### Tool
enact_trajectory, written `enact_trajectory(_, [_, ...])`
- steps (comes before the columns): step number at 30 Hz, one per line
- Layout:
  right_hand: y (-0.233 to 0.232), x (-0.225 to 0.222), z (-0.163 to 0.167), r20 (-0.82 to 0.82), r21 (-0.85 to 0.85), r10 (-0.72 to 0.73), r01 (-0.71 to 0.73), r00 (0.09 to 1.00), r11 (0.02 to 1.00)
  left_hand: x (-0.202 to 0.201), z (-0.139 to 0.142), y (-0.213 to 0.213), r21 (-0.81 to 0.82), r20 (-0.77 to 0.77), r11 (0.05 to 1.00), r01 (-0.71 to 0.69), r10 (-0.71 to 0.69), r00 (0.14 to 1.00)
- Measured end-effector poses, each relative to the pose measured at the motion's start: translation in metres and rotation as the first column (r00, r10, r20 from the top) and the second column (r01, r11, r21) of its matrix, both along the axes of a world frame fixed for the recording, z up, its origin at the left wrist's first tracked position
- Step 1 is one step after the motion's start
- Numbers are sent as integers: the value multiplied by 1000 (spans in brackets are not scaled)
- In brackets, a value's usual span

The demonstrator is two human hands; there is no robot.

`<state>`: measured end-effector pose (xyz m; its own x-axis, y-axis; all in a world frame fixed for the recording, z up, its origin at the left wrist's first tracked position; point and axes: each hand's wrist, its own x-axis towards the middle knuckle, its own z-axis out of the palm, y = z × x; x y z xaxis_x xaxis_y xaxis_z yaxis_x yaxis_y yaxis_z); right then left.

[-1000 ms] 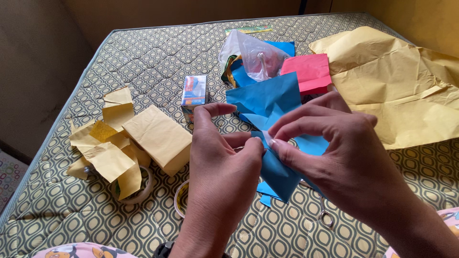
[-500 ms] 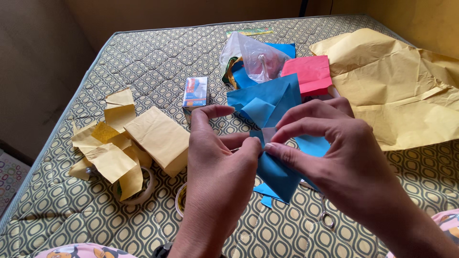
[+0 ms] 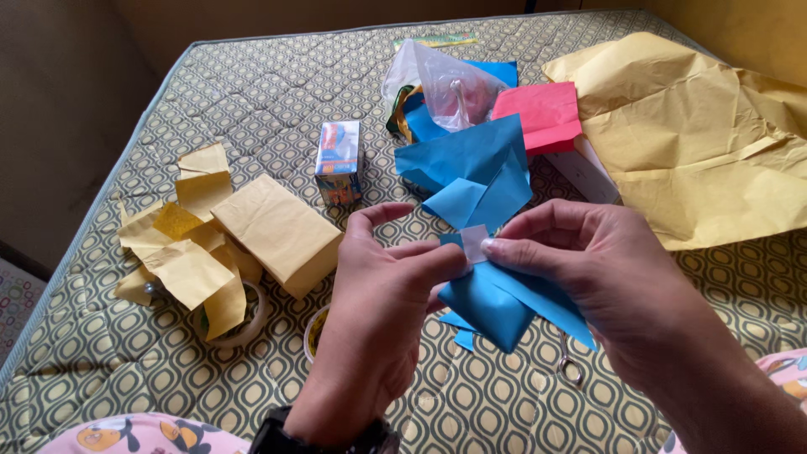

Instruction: The person folds and shapes blue paper into a decorative bow, trims the paper with scissors, and secures it with tape. They attach the finished bow to a yellow paper-wrapped box, then unfold a sheet of red paper and begin cutting it with scissors.

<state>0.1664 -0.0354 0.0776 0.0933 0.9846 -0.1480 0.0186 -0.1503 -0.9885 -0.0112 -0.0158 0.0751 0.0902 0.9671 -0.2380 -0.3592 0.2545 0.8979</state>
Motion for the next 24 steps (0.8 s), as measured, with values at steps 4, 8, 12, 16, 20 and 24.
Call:
enact_trajectory(4, [-7,-10,1,159,91,-78,64,984,994,1,-10,-1,13,10,1000,2,-2,1000])
enact_trajectory(8, [-16,-15,3,435,279,-84,-46,896,959,0,-12,-4,33,50,999,7,-9,999])
enact_trajectory(12, [-21,-14,4,492,282,-122,-25,862,959,2,-9,-6,71,-64,997,-25,29,998])
enact_trajectory(16, [-23,-11,7,508,359,-124,-79,852,930,7,-8,-8,192,23,981,-31,27,999])
enact_trajectory(20, [-29,-10,12,598,453,-188,-135,779,881,8,-6,-11,208,24,978,-30,25,999])
enact_trajectory(24, [-32,-12,15,603,518,-225,-161,765,840,9,-3,-13,209,22,978,-27,23,999])
